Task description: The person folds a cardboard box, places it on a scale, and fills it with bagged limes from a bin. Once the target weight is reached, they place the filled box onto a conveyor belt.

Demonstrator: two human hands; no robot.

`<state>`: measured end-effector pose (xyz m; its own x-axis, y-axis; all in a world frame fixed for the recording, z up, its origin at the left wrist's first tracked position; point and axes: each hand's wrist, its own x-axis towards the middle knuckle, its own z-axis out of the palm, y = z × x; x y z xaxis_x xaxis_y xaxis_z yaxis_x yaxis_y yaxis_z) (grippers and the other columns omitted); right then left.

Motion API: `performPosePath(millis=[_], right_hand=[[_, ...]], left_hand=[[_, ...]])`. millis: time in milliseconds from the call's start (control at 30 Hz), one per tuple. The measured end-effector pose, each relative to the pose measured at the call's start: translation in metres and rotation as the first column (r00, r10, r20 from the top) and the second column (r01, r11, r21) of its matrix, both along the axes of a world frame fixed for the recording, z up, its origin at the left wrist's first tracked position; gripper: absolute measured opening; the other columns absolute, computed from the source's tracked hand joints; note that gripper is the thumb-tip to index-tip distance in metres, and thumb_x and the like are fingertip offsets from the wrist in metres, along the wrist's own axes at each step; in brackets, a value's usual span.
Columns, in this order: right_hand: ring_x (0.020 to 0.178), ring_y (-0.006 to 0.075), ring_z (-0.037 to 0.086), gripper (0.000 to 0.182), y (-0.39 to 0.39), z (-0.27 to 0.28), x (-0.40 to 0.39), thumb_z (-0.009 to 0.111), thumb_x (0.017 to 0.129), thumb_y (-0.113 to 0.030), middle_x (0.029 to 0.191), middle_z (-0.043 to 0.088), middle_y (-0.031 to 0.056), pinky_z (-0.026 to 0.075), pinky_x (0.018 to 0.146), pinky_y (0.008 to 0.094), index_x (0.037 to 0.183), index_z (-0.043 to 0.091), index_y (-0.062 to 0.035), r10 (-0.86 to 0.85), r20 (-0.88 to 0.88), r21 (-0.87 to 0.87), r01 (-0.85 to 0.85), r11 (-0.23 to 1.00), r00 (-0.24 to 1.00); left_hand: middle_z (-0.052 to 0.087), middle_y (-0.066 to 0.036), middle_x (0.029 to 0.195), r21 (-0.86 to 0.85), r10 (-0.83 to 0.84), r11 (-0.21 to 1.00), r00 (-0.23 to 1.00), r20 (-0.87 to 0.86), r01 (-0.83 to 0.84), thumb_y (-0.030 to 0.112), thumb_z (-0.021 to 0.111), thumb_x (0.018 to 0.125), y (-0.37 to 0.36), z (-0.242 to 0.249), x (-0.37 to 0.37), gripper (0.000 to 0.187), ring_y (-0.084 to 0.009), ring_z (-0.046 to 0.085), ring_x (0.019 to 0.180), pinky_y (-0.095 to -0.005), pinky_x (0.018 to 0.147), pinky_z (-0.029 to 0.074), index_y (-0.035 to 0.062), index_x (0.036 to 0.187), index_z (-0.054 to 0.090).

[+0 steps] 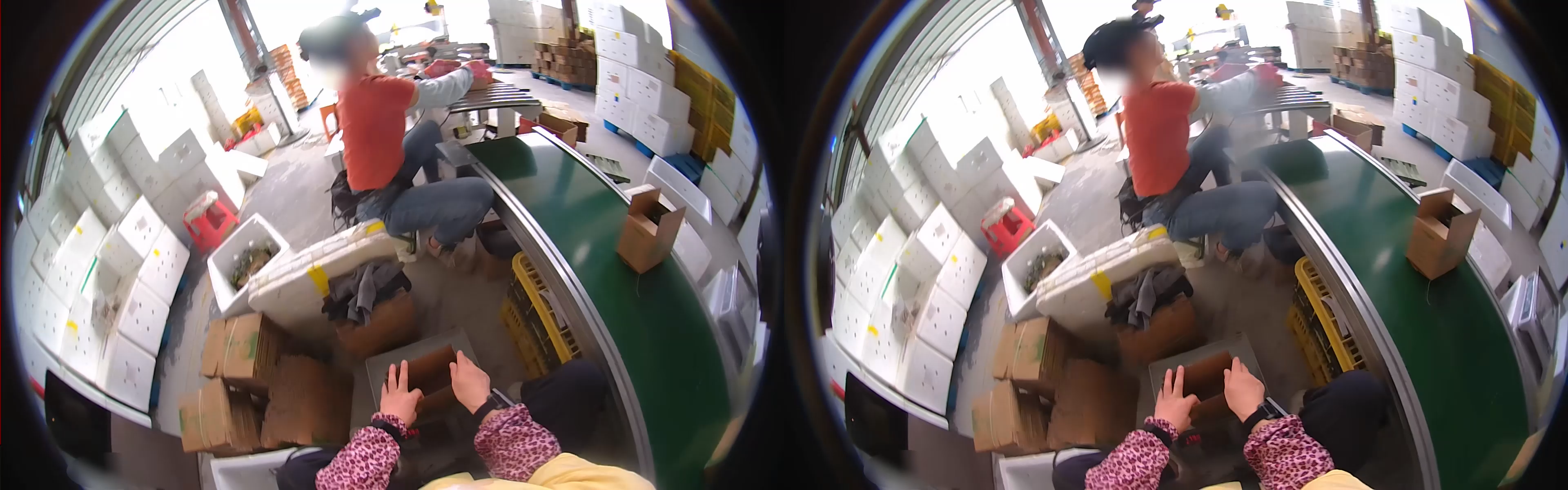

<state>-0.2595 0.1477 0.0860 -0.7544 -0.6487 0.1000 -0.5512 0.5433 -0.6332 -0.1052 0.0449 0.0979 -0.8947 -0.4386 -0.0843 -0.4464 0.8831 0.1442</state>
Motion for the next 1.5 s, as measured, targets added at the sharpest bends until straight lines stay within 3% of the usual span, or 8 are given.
performPosePath(millis=[367, 467, 700, 833, 967, 1067, 1300, 1500], right_hand=[[0.078, 0.0407, 0.062, 0.024, 0.012, -0.054, -0.022, 0.041, 0.093, -0.027, 0.083, 0.064, 0.0206, 0.049, 0.066, 0.0495, 0.092, 0.058, -0.0095, 0.122, -0.19, 0.151, -0.094, 0.984, 0.974], [0.088, 0.041, 0.059, 0.032, 0.013, -0.056, -0.024, 0.036, 0.095, -0.032, 0.095, 0.063, 0.0217, 0.047, 0.074, 0.049, 0.101, 0.058, -0.0088, 0.04, -0.14, 0.226, -0.008, 0.974, 0.989], [0.1, 0.0376, 0.054, 0.039, 0.012, -0.07, -0.05, 0.033, 0.097, -0.027, 0.11, 0.058, 0.0217, 0.045, 0.082, 0.0424, 0.113, 0.055, 0.001, 0.163, -0.139, 0.27, -0.121, 0.955, 0.977], [0.102, 0.0381, 0.054, 0.04, 0.011, -0.07, -0.058, 0.033, 0.098, -0.027, 0.112, 0.058, 0.0217, 0.044, 0.084, 0.0413, 0.114, 0.054, 0.0027, 0.176, -0.161, 0.308, -0.121, 0.944, 0.971], [0.102, 0.0388, 0.053, 0.042, 0.012, -0.074, -0.073, 0.034, 0.097, -0.028, 0.112, 0.057, 0.0241, 0.043, 0.086, 0.0411, 0.114, 0.053, 0.0054, 0.207, -0.159, 0.295, -0.154, 0.943, 0.965], [0.099, 0.0394, 0.054, 0.044, 0.022, -0.093, -0.101, 0.035, 0.097, -0.029, 0.108, 0.057, 0.0271, 0.043, 0.083, 0.0409, 0.11, 0.054, 0.0095, 0.233, -0.177, 0.251, -0.185, 0.95, 0.956], [0.09, 0.0385, 0.056, 0.046, 0.022, -0.075, -0.086, 0.038, 0.096, -0.03, 0.101, 0.06, 0.0268, 0.043, 0.078, 0.0396, 0.106, 0.054, 0.0119, 0.138, -0.102, 0.161, -0.12, 0.98, 0.985], [0.095, 0.0341, 0.058, 0.046, 0.023, -0.071, -0.098, 0.036, 0.097, -0.029, 0.109, 0.06, 0.0239, 0.044, 0.083, 0.0366, 0.111, 0.055, 0.0102, 0.155, -0.129, 0.247, -0.12, 0.961, 0.979]], left_hand=[[0.031, -0.015, 0.143, -0.224, 0.029, 0.97, 0.962, -0.271, -0.092, 0.02, 0.056, 0.076, 0.005, -0.032, 0.007, 0.024, -0.0341, 0.025, 0.133, -0.0582, 0.104, 0.019, 0.0133, 0.097, 0.067], [0.036, -0.017, 0.139, -0.021, 0.166, 0.983, 0.923, -0.346, -0.185, 0.042, 0.066, 0.071, 0.01, 0.076, 0.026, 0.058, -0.0335, 0.026, 0.133, -0.0606, 0.105, 0.015, 0.0146, 0.12, 0.055], [0.045, -0.012, 0.13, -0.121, 0.352, 0.834, 0.688, -0.634, -0.538, 0.032, 0.063, 0.081, 0.01, 0.239, 0.234, 0.05, -0.0272, 0.04, 0.124, -0.0428, 0.105, 0.028, 0.0136, 0.125, 0.049], [0.045, -0.017, 0.129, 0.167, 0.843, 0.41, 0.303, -0.445, -0.896, 0.035, 0.065, 0.08, 0.023, 0.135, 0.404, 0.06, -0.0322, 0.044, 0.119, -0.0377, 0.1, 0.036, 0.0048, 0.127, 0.045], [0.03, -0.03, 0.136, 0.432, 0.932, 0.062, 0.207, 0.297, -0.9, 0.048, 0.072, 0.066, 0.097, -0.055, 0.473, 0.095, -0.0399, 0.034, 0.126, -0.0426, 0.105, 0.031, 0.0052, 0.139, 0.029], [0.014, -0.026, 0.146, 0.427, 0.6, 0.218, 0.465, 0.651, -0.878, 0.058, 0.075, 0.056, 0.144, -0.124, 0.446, 0.112, -0.0474, 0.016, 0.133, -0.0536, 0.106, 0.023, 0.0235, 0.145, 0.017], [0.01, -0.019, 0.149, 0.49, 0.482, 0.415, 0.642, 0.596, -0.767, 0.05, 0.07, 0.066, 0.14, -0.1, 0.427, 0.097, -0.0367, 0.012, 0.137, -0.0596, 0.104, 0.02, 0.0261, 0.144, 0.019], [0.042, -0.014, 0.123, 0.38, 0.642, 0.39, 0.543, 0.541, -0.839, 0.019, 0.071, 0.064, 0.119, -0.127, 0.408, 0.065, -0.035, 0.046, 0.112, -0.0431, 0.087, 0.045, 0.0162, 0.123, 0.045]])
